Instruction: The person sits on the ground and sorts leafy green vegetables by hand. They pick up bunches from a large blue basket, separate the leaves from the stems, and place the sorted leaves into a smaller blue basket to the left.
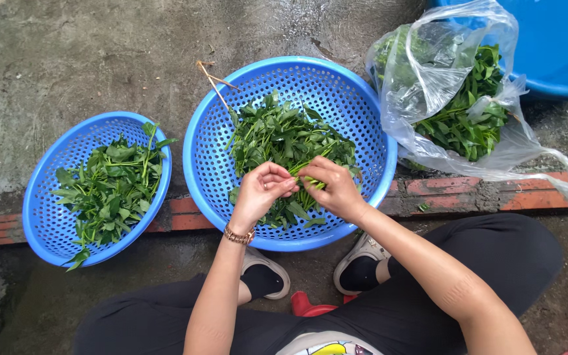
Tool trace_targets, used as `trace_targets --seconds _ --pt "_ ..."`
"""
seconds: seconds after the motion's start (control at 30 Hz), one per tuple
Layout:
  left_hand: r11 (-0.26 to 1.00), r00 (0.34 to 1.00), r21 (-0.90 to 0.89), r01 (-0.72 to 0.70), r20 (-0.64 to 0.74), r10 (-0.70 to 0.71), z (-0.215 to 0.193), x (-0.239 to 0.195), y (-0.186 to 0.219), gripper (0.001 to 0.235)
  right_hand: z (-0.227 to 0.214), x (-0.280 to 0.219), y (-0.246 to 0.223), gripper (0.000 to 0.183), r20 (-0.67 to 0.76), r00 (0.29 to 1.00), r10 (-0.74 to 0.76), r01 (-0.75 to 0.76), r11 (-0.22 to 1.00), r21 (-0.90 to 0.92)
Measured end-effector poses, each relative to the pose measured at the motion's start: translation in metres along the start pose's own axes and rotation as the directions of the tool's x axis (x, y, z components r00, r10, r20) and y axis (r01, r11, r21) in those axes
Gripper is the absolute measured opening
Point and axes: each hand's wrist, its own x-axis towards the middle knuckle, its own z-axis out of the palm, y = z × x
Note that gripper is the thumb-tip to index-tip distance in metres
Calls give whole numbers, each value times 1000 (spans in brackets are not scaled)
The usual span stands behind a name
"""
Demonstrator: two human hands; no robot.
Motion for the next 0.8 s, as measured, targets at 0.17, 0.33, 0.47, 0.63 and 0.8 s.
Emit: trace_targets --seconds 0.17,0.33,0.47,0.63,0.8 --pt "959 988 242 145 6 -152 -14 -8 -10 17 -18 12 41 10 -208 976 59 -50 998 45" --pt "375 989 916 142 -117 -87 -44 -27 -33 29 -79 18 49 13 125 855 503 -471 653 593" --pt "374 952 920 120 -214 221 -46 -5 -56 24 -68 19 48 13 190 847 496 -483 569 666" --pt "289 898 957 3 -130 420 -39 11 -63 13 -56 14 58 13 234 875 424 -456 558 693" --pt "735 966 672 87 -237 102 -23 -5 -43 16 -30 7 32 12 176 962 210 -235 962 136"
